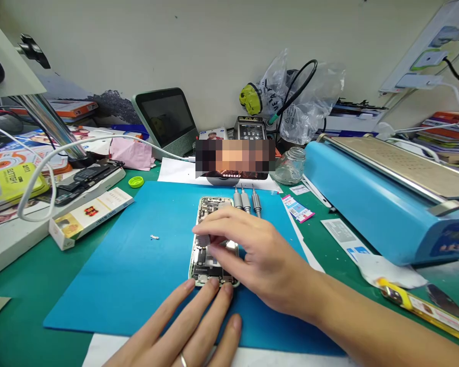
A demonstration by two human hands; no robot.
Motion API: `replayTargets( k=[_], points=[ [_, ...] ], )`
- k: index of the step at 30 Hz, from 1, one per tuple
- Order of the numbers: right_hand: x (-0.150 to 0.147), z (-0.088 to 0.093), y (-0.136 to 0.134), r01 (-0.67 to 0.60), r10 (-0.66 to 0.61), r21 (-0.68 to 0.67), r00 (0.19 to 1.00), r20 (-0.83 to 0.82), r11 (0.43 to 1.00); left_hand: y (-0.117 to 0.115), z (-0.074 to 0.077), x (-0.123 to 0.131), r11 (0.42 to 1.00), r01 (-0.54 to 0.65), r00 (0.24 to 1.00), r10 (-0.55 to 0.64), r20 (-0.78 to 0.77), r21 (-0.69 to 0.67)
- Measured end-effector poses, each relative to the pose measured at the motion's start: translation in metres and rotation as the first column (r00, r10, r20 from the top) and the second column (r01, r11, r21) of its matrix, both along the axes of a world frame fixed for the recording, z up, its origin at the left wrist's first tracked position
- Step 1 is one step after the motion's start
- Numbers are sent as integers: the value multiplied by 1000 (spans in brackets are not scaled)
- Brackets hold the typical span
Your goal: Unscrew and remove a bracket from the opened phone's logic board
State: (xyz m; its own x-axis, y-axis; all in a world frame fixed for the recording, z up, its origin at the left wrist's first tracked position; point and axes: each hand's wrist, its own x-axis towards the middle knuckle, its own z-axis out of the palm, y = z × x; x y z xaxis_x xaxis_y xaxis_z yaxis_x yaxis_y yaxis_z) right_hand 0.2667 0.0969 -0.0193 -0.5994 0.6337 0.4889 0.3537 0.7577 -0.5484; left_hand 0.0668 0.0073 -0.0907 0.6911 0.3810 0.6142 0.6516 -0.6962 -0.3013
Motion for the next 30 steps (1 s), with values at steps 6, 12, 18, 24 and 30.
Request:
replayTargets(
  k=[6,12,18,24,30],
  points=[
    [1,-2,0,-48,49,-10,995,85,999,0,-4,-3,1000,18,999,-19,-28,-21],
    [1,-1,-2,-30,29,12,992,125,999,-3,-4,-1,1000,7,1000,-6,-13,10],
    [-2,-3,-4,-26,35,-61,987,157,998,-3,-6,0,1000,25,1000,-24,-6,19],
    [-5,-5,-4,-26,43,-112,988,147,993,-6,2,-3,1000,-3,996,4,-87,12],
    [-9,-5,0,-4,19,-99,988,152,995,-6,6,-2,1000,-11,997,11,-73,-5]
  ],
)
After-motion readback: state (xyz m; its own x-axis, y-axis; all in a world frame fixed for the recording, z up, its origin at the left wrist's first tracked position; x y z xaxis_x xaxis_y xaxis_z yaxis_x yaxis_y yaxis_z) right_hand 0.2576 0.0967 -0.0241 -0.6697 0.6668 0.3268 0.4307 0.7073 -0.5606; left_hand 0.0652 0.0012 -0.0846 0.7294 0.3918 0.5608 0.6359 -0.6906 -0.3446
